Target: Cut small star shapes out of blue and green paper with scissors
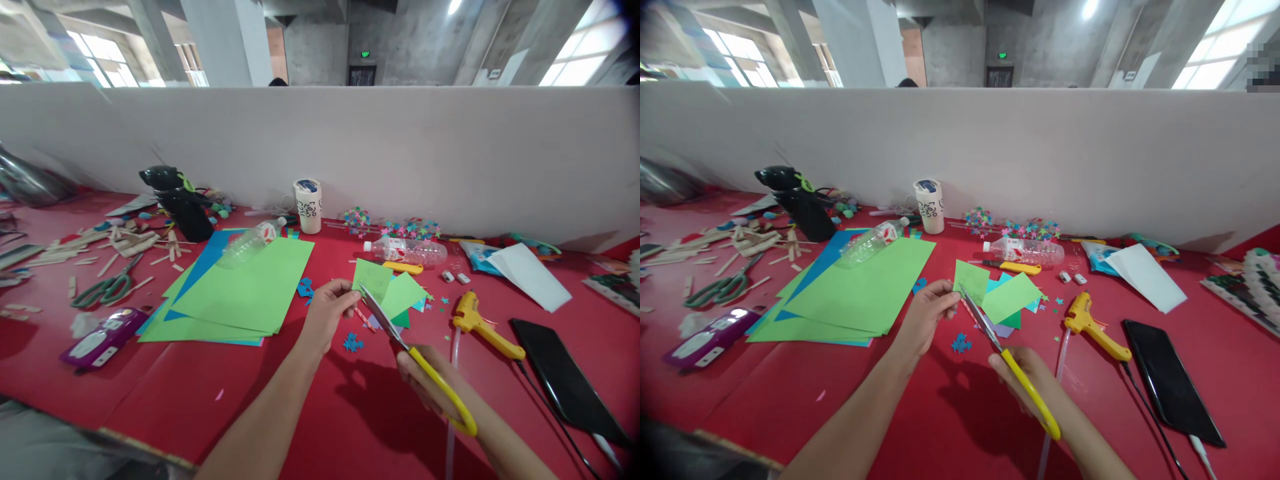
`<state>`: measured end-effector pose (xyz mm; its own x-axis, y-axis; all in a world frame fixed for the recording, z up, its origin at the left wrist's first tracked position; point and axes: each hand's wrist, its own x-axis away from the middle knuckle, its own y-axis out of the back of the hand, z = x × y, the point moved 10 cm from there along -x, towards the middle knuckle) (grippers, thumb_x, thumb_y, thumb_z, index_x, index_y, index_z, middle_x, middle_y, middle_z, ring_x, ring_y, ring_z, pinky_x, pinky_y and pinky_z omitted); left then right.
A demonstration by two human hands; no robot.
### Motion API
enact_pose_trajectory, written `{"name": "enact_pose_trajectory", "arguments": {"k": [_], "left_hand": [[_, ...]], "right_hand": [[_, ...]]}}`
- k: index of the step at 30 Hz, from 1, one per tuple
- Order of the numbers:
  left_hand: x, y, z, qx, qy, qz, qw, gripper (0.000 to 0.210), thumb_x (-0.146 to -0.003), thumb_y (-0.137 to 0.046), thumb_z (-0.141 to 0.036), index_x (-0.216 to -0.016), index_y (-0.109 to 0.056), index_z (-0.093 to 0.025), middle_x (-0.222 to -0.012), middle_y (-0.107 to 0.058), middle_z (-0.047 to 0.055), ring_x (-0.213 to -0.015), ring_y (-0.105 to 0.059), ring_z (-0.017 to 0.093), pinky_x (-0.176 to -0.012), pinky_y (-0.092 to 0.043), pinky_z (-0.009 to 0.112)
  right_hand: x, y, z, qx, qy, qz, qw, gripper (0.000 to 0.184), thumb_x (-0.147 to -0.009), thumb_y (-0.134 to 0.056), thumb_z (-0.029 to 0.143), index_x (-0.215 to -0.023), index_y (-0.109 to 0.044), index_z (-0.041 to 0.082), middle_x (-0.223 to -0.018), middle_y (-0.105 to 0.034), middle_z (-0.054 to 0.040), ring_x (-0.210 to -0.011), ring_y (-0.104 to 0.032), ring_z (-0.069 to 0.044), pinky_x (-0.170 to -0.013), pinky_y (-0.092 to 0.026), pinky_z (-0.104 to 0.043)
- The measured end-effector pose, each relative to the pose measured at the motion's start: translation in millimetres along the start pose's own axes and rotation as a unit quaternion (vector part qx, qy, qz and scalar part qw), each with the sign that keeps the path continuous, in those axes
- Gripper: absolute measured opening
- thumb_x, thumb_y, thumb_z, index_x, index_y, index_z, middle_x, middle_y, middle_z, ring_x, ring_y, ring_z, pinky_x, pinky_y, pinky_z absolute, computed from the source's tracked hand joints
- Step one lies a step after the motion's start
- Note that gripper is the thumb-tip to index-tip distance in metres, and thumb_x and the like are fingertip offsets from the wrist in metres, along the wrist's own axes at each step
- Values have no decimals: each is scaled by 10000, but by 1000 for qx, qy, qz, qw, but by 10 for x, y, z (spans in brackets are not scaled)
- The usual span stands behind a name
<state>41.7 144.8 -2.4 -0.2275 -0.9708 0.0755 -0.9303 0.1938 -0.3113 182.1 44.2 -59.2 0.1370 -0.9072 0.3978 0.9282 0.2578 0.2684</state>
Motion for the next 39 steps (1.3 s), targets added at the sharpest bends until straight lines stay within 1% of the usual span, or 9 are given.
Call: {"name": "enact_pose_trajectory", "arguments": {"k": [10, 15, 19, 22, 24, 28, 32, 35, 39], "left_hand": [[19, -7, -47, -17, -5, -2, 1000, 169, -651, -655, -277, -632, -530, -165, -499, -472, -59, -447, -400, 52, -475, -307, 191], [21, 7, -98, -30, -21, -15, 999, 169, -649, -654, -275, -625, -523, -170, -511, -407, -69, -458, -334, 55, -470, -261, 200], [22, 17, -218, -31, -80, -16, 996, 134, -643, -650, -209, -596, -532, -168, -657, -472, -39, -629, -438, 81, -634, -350, 201], [16, -33, -208, 0, -83, 13, 996, 78, -656, -631, -198, -643, -558, -173, -827, -559, -7, -797, -504, 119, -784, -369, 238], [11, -63, -159, 12, -67, 28, 997, 57, -677, -617, -206, -679, -569, -176, -794, -574, -9, -772, -510, 118, -788, -374, 246], [2, -36, -135, -14, -66, 22, 997, 59, -696, -596, -203, -682, -545, -178, -658, -537, -35, -674, -496, 106, -722, -384, 237], [-10, -29, -181, -57, -75, 48, 994, 58, -692, -560, -178, -650, -521, -174, -624, -521, -38, -637, -486, 101, -668, -381, 226], [-20, -34, -179, -61, -56, 71, 994, 38, -667, -559, -166, -646, -528, -173, -608, -511, -43, -620, -492, 96, -667, -397, 228], [-14, -29, -177, -46, -35, 60, 997, 35, -637, -574, -170, -650, -542, -171, -604, -515, -48, -599, -492, 89, -662, -424, 227]], "right_hand": [[-30, -24, -9, 0, 20, 9, 1000, 554, -690, -385, 768, -607, -335, 223, -368, -268, 123, -270, -274, -38, -288, -238, -159], [-53, -28, -38, -19, 28, -1, 999, 538, -708, -412, 741, -589, -320, 225, -362, -263, 123, -263, -264, -35, -277, -213, -156], [-47, -46, -49, -34, 27, -9, 999, 544, -697, -415, 749, -588, -323, 224, -338, -269, 129, -251, -252, -29, -275, -226, -153], [-43, -51, -58, -36, 18, -16, 999, 547, -687, -419, 753, -589, -328, 223, -347, -285, 128, -245, -267, -29, -272, -246, -156], [-38, -58, -65, -39, 11, -16, 999, 547, -684, -419, 755, -594, -331, 223, -363, -288, 127, -248, -266, -29, -272, -242, -157], [-11, -71, -33, -36, 17, -11, 999, 562, -677, -387, 775, -636, -375, 215, -376, -291, 126, -262, -276, -37, -294, -261, -169], [37, -58, 30, -13, 23, 0, 1000, 580, -663, -390, 788, -653, -387, 208, -426, -289, 117, -305, -288, -42, -323, -264, -180], [67, -11, 102, 14, 36, -5, 999, 577, -667, -396, 785, -642, -380, 209, -437, -299, 104, -339, -312, -54, -342, -255, -184], [68, -3, 135, 19, 47, -10, 999, 577, -669, -388, 787, -631, -375, 211, -436, -315, 97, -341, -321, -61, -348, -251, -193]]}}
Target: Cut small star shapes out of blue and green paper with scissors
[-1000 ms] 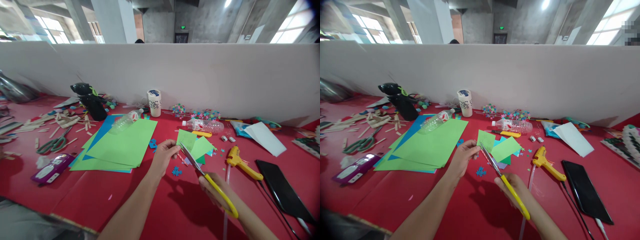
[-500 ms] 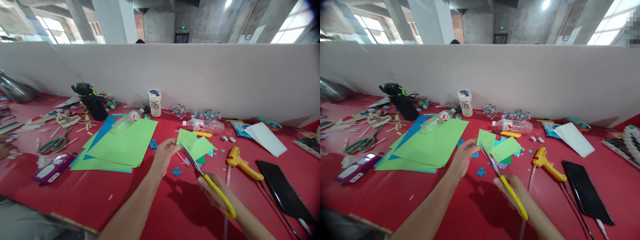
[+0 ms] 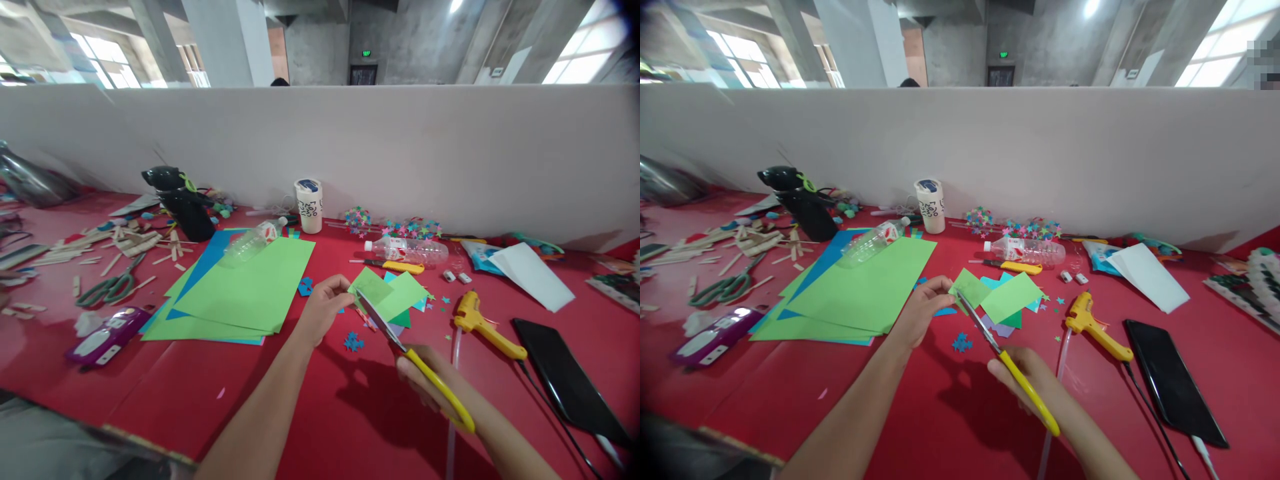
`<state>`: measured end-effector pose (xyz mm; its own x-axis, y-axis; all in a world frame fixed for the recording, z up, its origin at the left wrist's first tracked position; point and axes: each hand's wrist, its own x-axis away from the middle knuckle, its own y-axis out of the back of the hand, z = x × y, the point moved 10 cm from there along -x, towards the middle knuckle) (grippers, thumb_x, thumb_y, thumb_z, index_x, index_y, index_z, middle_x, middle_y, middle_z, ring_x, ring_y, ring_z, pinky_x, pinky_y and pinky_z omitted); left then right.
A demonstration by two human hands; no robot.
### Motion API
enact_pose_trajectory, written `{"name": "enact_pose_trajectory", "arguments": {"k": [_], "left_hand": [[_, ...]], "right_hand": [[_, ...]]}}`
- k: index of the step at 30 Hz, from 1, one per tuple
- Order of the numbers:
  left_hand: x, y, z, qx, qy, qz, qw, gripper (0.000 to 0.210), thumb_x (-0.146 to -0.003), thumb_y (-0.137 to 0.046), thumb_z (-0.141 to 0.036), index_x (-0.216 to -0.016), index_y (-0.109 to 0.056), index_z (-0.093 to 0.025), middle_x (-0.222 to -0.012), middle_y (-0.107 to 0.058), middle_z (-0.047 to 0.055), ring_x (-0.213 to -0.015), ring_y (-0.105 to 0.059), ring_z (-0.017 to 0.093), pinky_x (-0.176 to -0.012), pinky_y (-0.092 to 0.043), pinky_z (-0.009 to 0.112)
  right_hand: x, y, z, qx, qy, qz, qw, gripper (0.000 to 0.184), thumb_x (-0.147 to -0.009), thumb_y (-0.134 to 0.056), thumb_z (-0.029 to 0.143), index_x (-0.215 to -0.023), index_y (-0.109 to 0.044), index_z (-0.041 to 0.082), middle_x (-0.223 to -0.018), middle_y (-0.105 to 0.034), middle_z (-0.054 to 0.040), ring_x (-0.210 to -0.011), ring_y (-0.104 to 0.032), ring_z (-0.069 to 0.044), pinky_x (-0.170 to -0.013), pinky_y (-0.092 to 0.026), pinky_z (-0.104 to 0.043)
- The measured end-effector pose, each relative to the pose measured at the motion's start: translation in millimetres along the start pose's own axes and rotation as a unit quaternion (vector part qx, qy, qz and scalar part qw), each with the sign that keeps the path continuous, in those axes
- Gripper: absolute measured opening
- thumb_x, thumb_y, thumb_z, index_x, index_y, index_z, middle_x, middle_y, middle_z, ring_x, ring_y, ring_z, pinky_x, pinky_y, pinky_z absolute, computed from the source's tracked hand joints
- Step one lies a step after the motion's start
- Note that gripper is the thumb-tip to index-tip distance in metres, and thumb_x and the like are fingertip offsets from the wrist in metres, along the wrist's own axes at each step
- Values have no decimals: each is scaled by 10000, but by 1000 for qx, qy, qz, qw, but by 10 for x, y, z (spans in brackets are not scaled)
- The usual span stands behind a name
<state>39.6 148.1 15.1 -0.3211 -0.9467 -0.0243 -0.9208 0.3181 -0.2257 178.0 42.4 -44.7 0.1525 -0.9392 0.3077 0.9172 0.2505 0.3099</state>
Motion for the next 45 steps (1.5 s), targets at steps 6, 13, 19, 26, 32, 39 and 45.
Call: {"name": "enact_pose_trajectory", "arguments": {"k": [6, 13, 19, 26, 32, 39, 45], "left_hand": [[33, -45, -9, 20, 3, -33, 999, 63, -634, -587, -194, -616, -538, -159, -603, -536, -37, -609, -513, 94, -677, -448, 244], [24, -58, 81, 38, 17, -40, 998, 124, -634, -621, -223, -599, -527, -151, -608, -533, -33, -630, -530, 107, -715, -477, 292], [6, -61, 150, 48, 19, -37, 998, 126, -654, -615, -227, -604, -532, -148, -623, -547, -20, -645, -539, 113, -731, -487, 307], [14, -79, 143, 30, 26, -30, 999, 132, -639, -632, -237, -601, -540, -150, -624, -570, -21, -645, -557, 114, -739, -478, 296], [5, -108, 180, 36, 28, -14, 999, 118, -658, -616, -227, -619, -539, -147, -644, -588, -16, -661, -573, 126, -764, -477, 324], [-51, -100, 375, 38, 35, -17, 999, 108, -675, -601, -229, -641, -535, -151, -641, -577, -17, -662, -578, 124, -786, -479, 329], [-104, -157, 609, -79, 64, -1, 995, 118, -631, -619, -270, -626, -558, -169, -551, -566, -25, -512, -540, 122, -581, -453, 256]], "right_hand": [[-15, -99, -96, -45, -29, -2, 999, 540, -714, -394, 737, -641, -394, 202, -435, -282, 116, -321, -265, -38, -344, -247, -186], [-65, -110, -202, -39, -65, -4, 997, 492, -745, -405, 687, -624, -387, 210, -396, -292, 121, -271, -278, -41, -286, -248, -167], [-127, -54, -268, 2, -74, -22, 997, 457, -771, -420, 639, -606, -381, 215, -351, -295, 122, -223, -290, -46, -238, -246, -153], [-145, -43, -228, -3, -45, -7, 999, 496, -735, -452, 680, -617, -412, 200, -412, -309, 105, -267, -331, -41, -259, -275, -147], [-129, 14, -159, -11, -49, -43, 998, 475, -723, -520, 633, -565, -406, 200, -360, -276, 115, -238, -304, -39, -248, -227, -148], [-131, 59, -152, -54, -64, -62, 995, 436, -728, -548, 580, -554, -418, 202, -298, -294, 120, -216, -290, -47, -238, -260, -156], [-143, 217, -134, -103, -58, -93, 989, 427, -807, -407, 569, -591, -418, 202, -292, -285, 131, -204, -282, -49, -269, -329, -172]]}}
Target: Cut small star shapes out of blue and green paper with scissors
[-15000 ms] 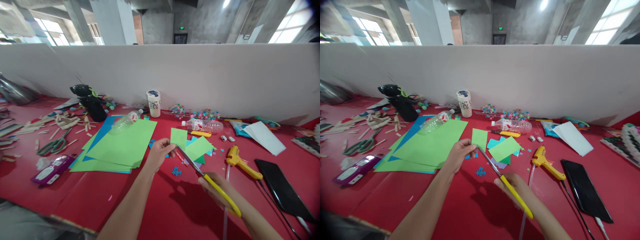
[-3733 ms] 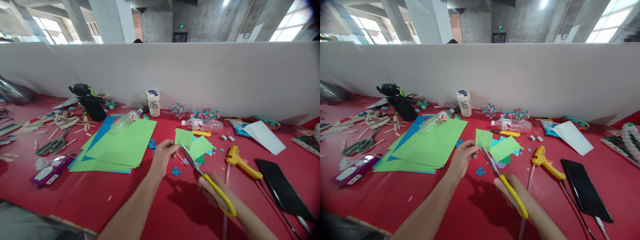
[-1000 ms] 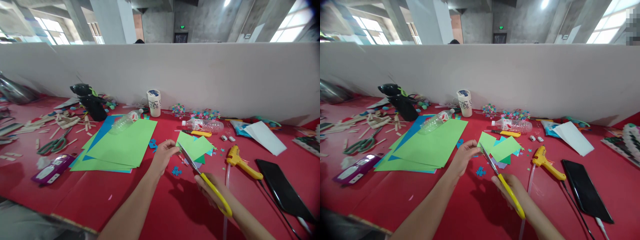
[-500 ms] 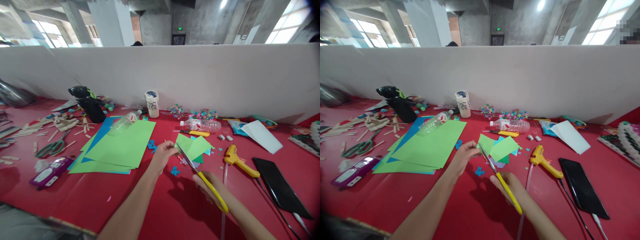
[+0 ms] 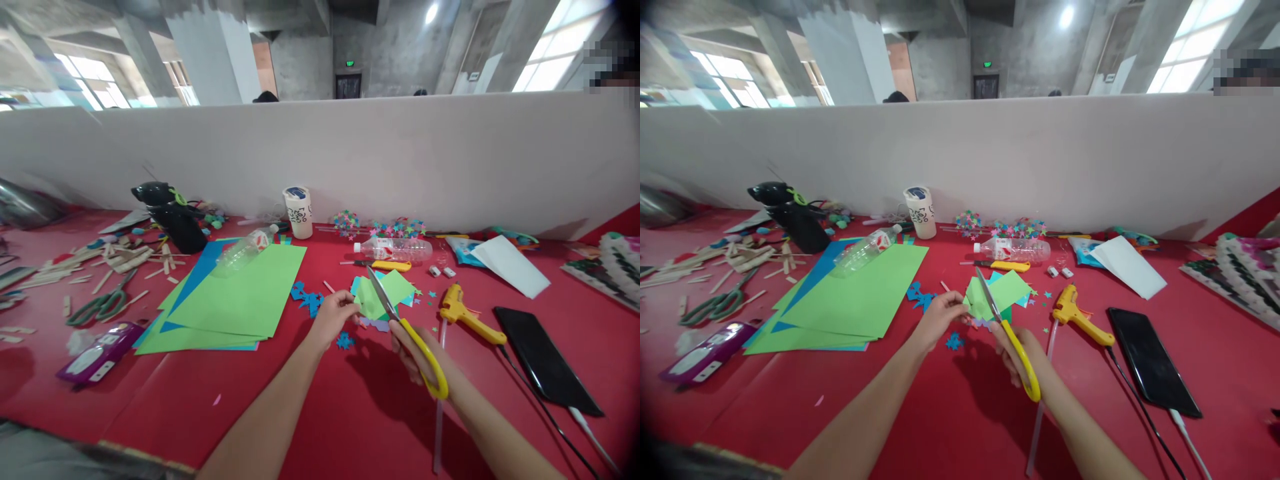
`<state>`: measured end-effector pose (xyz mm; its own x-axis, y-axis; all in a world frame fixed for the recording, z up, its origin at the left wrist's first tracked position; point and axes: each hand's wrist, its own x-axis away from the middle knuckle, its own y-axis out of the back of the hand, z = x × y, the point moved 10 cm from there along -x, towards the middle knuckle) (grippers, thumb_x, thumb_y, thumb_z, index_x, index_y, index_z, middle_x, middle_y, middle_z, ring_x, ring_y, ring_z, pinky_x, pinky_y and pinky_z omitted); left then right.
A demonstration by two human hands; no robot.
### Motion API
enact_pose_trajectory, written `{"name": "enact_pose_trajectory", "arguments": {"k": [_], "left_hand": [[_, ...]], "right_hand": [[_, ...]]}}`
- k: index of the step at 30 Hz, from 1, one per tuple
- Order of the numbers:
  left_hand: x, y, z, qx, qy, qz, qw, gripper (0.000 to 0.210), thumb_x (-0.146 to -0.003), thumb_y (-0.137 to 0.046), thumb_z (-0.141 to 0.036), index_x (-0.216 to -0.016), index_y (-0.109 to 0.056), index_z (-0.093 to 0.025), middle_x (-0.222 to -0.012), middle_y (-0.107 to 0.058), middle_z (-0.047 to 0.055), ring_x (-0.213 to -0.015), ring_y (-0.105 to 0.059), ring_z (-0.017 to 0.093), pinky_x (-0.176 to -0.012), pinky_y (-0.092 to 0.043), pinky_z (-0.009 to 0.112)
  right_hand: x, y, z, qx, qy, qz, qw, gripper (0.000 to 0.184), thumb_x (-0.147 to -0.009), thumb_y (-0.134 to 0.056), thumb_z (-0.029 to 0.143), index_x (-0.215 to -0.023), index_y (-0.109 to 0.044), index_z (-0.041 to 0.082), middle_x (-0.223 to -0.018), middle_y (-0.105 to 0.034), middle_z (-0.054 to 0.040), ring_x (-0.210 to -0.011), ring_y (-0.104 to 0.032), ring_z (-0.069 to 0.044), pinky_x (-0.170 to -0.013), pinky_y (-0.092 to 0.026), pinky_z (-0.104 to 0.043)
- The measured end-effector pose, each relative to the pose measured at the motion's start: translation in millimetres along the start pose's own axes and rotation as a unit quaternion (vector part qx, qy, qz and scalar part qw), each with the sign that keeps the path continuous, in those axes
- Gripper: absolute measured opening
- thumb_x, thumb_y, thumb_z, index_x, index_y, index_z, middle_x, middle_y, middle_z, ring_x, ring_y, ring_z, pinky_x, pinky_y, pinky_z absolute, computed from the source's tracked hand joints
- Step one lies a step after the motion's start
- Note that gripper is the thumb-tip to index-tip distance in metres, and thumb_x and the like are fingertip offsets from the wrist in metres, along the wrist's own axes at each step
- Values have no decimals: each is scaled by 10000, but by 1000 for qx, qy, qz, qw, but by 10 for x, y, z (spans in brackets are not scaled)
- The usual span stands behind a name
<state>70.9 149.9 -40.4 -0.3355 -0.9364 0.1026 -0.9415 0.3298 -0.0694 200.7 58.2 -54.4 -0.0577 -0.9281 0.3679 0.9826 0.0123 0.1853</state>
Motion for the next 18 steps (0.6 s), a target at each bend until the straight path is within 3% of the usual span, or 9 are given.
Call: {"name": "enact_pose_trajectory", "arguments": {"k": [6, 8, 12, 15, 18], "left_hand": [[71, -3, -67, -51, 2, 14, 999, 119, -589, -654, -258, -616, -564, -185, -447, -446, -72, -399, -383, 80, -442, -312, 207], [141, -142, -73, -74, 12, 77, 994, 130, -617, -643, -283, -661, -575, -181, -430, -411, -77, -390, -354, 78, -428, -278, 205], [327, -487, -58, -121, 12, 214, 969, 113, -658, -610, -276, -690, -598, -169, -537, -491, -39, -468, -401, 87, -464, -298, 212], [407, -617, -23, -125, 21, 260, 957, 85, -645, -611, -243, -654, -597, -160, -589, -531, -15, -535, -436, 100, -511, -324, 223], [420, -636, -4, -126, 33, 265, 955, 95, -647, -610, -250, -656, -592, -158, -599, -543, -7, -542, -451, 104, -520, -331, 229]], "right_hand": [[-33, 42, 39, -26, 24, -4, 999, 407, -768, -472, 565, -589, -404, 205, -297, -289, 140, -209, -291, -45, -283, -343, -181], [-43, 47, 64, -32, 44, -4, 999, 392, -733, -548, 527, -575, -379, 210, -295, -299, 141, -225, -333, -47, -320, -372, -185], [-38, 54, 102, -39, 62, 3, 997, 342, -705, -604, 446, -577, -396, 207, -300, -329, 139, -247, -363, -49, -347, -381, -181], [-9, 33, 133, -33, 56, 16, 998, 267, -700, -606, 372, -580, -449, 193, -298, -364, 128, -240, -366, -51, -308, -335, -163], [21, 24, 172, -32, 57, 13, 998, 236, -695, -603, 328, -563, -464, 189, -295, -381, 117, -238, -381, -59, -285, -300, -154]]}}
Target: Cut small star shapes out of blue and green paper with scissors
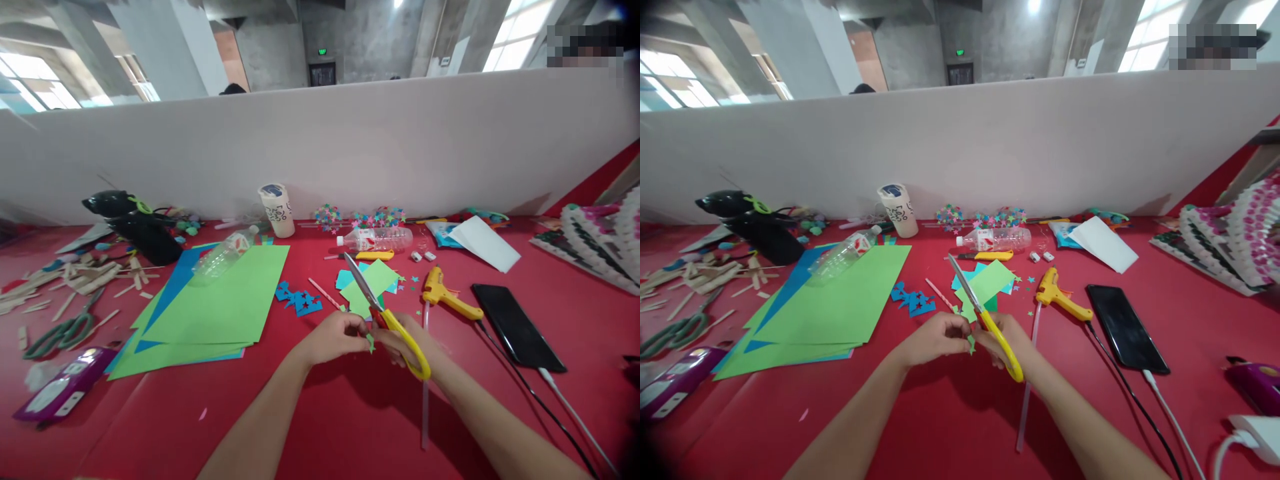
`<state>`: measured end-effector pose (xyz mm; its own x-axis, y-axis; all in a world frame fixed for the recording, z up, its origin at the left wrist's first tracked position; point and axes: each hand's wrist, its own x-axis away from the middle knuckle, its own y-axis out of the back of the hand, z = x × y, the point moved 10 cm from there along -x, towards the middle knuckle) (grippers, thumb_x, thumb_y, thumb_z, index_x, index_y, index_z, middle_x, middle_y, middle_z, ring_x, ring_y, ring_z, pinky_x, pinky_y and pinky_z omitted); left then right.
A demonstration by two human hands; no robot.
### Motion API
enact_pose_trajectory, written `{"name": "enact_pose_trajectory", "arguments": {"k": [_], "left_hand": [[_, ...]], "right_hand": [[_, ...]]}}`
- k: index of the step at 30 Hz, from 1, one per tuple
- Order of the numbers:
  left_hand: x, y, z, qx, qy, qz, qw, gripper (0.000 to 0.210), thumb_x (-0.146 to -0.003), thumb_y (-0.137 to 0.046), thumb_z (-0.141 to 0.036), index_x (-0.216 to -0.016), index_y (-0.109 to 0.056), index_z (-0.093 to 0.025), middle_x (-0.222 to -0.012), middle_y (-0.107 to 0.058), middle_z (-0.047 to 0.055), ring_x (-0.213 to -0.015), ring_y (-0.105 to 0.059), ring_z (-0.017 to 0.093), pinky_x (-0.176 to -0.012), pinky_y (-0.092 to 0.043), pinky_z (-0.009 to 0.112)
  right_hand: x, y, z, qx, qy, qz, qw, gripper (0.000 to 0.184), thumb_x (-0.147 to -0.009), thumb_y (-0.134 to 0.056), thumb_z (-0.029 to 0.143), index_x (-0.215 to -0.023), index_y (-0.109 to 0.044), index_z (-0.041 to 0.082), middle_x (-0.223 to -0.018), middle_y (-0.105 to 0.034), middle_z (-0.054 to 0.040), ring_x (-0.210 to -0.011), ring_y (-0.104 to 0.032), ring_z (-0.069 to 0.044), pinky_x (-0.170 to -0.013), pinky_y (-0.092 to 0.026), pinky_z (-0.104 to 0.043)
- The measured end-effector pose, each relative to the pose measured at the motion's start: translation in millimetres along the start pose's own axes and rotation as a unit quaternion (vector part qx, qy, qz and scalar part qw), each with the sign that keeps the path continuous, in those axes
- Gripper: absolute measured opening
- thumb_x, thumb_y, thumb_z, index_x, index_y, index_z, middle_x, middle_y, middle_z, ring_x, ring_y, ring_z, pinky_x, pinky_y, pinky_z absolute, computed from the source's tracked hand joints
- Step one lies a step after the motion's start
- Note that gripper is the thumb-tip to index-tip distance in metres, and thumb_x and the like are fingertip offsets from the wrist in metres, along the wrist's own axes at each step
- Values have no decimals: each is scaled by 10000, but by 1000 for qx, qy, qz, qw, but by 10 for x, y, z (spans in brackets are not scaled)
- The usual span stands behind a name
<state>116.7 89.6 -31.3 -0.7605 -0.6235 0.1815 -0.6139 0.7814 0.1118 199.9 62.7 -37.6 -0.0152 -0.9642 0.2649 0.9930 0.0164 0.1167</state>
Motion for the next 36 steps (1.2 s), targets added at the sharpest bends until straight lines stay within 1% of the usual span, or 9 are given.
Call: {"name": "enact_pose_trajectory", "arguments": {"k": [4, 7, 10, 13, 18, 26, 29, 31, 36], "left_hand": [[8, 10, 8, 10, 19, -5, 1000, 177, -692, -607, -327, -718, -582, -153, -521, -480, -34, -466, -413, 80, -469, -304, 212], [9, 30, -1, 38, 20, -21, 999, 216, -711, -606, -360, -760, -576, -152, -496, -467, -41, -447, -422, 75, -455, -301, 202], [5, 105, -13, 79, 7, -67, 995, 209, -713, -609, -355, -753, -578, -153, -541, -506, -26, -469, -469, 81, -462, -335, 200], [-3, 141, -2, 117, 3, -91, 989, 190, -700, -622, -333, -750, -574, -156, -568, -532, -22, -481, -494, 86, -462, -360, 199], [-14, 140, -1, 141, 0, -91, 986, 182, -698, -622, -314, -730, -570, -142, -617, -570, -5, -474, -497, 79, -446, -363, 194], [-1, 121, -9, 174, -1, -88, 981, 187, -691, -632, -308, -755, -580, -141, -646, -606, 6, -477, -509, 75, -454, -370, 196], [-13, 100, -4, 177, -6, -91, 980, 172, -700, -624, -302, -731, -581, -138, -624, -599, 3, -475, -506, 75, -452, -372, 196], [-15, 135, 11, 183, -5, -112, 977, 153, -697, -628, -288, -729, -579, -146, -561, -566, -21, -460, -499, 76, -441, -364, 191], [45, 406, -54, 214, -33, -184, 959, 137, -694, -631, -275, -703, -564, -156, -597, -601, -16, -441, -489, 63, -440, -365, 188]], "right_hand": [[4, 95, 43, -22, 38, -55, 998, 268, -746, -555, 396, -588, -451, 206, -289, -359, 120, -254, -372, -69, -319, -346, -176], [-4, 176, 44, -37, 64, -86, 994, 334, -767, -536, 433, -544, -400, 226, -287, -357, 109, -271, -376, -82, -354, -387, -203], [3, 205, 72, -39, 78, -92, 992, 372, -761, -548, 460, -521, -379, 231, -298, -365, 101, -269, -373, -84, -357, -397, -216], [40, 189, 147, -30, 85, -90, 992, 352, -747, -567, 471, -549, -420, 221, -298, -360, 106, -268, -369, -85, -352, -388, -214], [109, 171, 239, -13, 91, -98, 991, 310, -756, -563, 442, -589, -447, 208, -322, -390, 100, -276, -371, -79, -334, -346, -197], [110, 221, 190, -8, 109, -125, 986, 277, -786, -538, 441, -673, -450, 204, -355, -386, 106, -292, -380, -82, -336, -334, -197], [97, 203, 155, -12, 111, -124, 986, 284, -801, -527, 452, -687, -445, 205, -356, -371, 111, -293, -372, -79, -343, -330, -196], [90, 189, 137, -12, 111, -118, 987, 293, -804, -530, 452, -680, -438, 204, -358, -364, 112, -296, -368, -75, -350, -331, -194], [83, 140, 110, -15, 111, -59, 992, 372, -805, -474, 551, -682, -414, 204, -377, -304, 123, -294, -316, -64, -348, -307, -200]]}}
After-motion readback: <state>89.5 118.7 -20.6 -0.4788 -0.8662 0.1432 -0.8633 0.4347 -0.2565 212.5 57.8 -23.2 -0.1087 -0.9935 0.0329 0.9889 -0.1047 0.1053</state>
